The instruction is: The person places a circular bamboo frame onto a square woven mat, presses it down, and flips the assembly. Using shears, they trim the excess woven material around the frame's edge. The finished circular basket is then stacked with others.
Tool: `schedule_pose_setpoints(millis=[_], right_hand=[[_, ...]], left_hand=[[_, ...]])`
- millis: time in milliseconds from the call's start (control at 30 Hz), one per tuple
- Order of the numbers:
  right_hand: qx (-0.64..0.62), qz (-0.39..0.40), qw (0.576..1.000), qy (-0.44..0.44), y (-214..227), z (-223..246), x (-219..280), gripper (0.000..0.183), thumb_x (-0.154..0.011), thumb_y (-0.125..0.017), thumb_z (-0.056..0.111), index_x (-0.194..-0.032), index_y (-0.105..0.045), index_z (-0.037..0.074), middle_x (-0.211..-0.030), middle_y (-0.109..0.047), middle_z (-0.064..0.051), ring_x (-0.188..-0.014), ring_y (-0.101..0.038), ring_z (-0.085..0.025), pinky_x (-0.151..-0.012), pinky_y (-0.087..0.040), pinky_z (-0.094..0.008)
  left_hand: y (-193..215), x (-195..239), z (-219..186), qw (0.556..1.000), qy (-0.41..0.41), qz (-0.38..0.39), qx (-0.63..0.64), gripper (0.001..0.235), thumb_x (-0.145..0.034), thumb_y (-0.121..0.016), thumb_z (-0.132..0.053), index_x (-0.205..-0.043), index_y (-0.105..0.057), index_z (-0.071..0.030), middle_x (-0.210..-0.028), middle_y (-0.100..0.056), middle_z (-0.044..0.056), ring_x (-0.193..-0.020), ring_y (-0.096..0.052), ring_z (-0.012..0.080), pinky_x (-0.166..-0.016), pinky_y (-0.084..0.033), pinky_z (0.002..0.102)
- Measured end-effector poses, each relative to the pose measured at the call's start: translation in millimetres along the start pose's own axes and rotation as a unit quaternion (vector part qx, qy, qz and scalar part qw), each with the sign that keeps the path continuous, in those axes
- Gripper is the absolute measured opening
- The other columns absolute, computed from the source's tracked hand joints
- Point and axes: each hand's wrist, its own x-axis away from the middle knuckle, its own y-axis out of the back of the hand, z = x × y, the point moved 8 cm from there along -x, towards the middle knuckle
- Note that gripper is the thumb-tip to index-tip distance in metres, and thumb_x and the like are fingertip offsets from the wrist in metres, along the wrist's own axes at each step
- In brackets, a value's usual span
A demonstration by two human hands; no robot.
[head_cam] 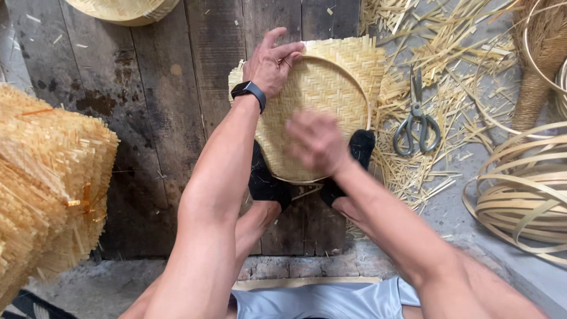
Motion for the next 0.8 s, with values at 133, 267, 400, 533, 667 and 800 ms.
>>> schedule_pose_setpoints(millis=[133, 267, 400, 533, 667, 800], right_hand=[[0.187, -0.014, 0.982, -0.033, 17.0, -104.7, -60.7, 0.038, -0.108, -0.067, 0.038, -0.138, -0.068, 0.013, -0.141, -0.067, -0.008, -0.134, -0.059, -0.029, -0.111, -0.046, -0.045], [-0.209, 0.169, 0.886, -0.378, -30.1, -175.1, -60.4, 0.021, -0.107, -0.065, 0.032, -0.122, -0.074, 0.021, -0.114, -0.076, -0.009, -0.103, -0.071, -0.021, -0.095, -0.057, -0.036], [-0.327, 0.082, 0.836, -0.432, -22.1, -161.4, -48.5, 0.018, -0.101, -0.065, 0.03, -0.099, -0.076, 0.015, -0.104, -0.076, -0.009, -0.096, -0.067, -0.021, -0.09, -0.056, -0.037], [0.166, -0.121, 0.949, -0.238, 38.5, -137.9, -30.8, 0.045, -0.116, -0.042, 0.031, -0.094, -0.074, 0.01, -0.109, -0.071, -0.014, -0.107, -0.063, -0.031, -0.097, -0.046, -0.05], [-0.086, -0.007, 0.893, -0.443, -24.0, -183.6, 38.0, 0.063, -0.115, -0.029, 0.047, -0.101, -0.07, 0.002, -0.098, -0.066, -0.023, -0.097, -0.06, -0.039, -0.09, -0.046, -0.051], [-0.145, 0.04, 0.849, -0.507, -56.5, -222.1, 54.8, 0.066, -0.11, -0.031, 0.053, -0.094, -0.07, 0.002, -0.089, -0.068, -0.023, -0.087, -0.062, -0.042, -0.085, -0.046, -0.049]], left_hand=[[-8.6, -3.9, 5.5, 0.997, 0.018, 0.07, -0.02, 0.031, -0.105, -0.052, -0.046, -0.113, -0.075, -0.027, -0.12, -0.068, 0.004, -0.104, -0.067, 0.0292, -0.088, -0.053, 0.044], [-38.0, -6.8, 42.0, 0.962, 0.185, 0.188, 0.072, 0.038, -0.1, -0.053, -0.053, -0.111, -0.074, -0.023, -0.095, -0.074, 0.008, -0.091, -0.069, 0.0303, -0.078, -0.051, 0.045], [-44.8, -14.5, 47.1, 0.976, 0.133, 0.115, 0.128, 0.041, -0.098, -0.063, -0.049, -0.097, -0.078, -0.012, -0.087, -0.074, 0.009, -0.083, -0.068, 0.0258, -0.074, -0.052, 0.039], [-53.8, -30.8, 58.3, 0.956, 0.157, 0.138, 0.204, 0.042, -0.094, -0.07, -0.047, -0.089, -0.075, -0.005, -0.077, -0.07, 0.005, -0.073, -0.062, 0.0146, -0.067, -0.05, 0.033], [-70.2, -23.3, 72.6, 0.937, 0.201, 0.159, 0.236, 0.039, -0.095, -0.071, -0.042, -0.084, -0.073, -0.005, -0.073, -0.066, 0.002, -0.069, -0.056, 0.011, -0.063, -0.047, 0.032], [-73.1, -28.9, 74.5, 0.933, 0.22, 0.164, 0.234, 0.035, -0.094, -0.074, -0.039, -0.084, -0.073, -0.006, -0.074, -0.066, 0.001, -0.069, -0.055, 0.0103, -0.063, -0.046, 0.031]])
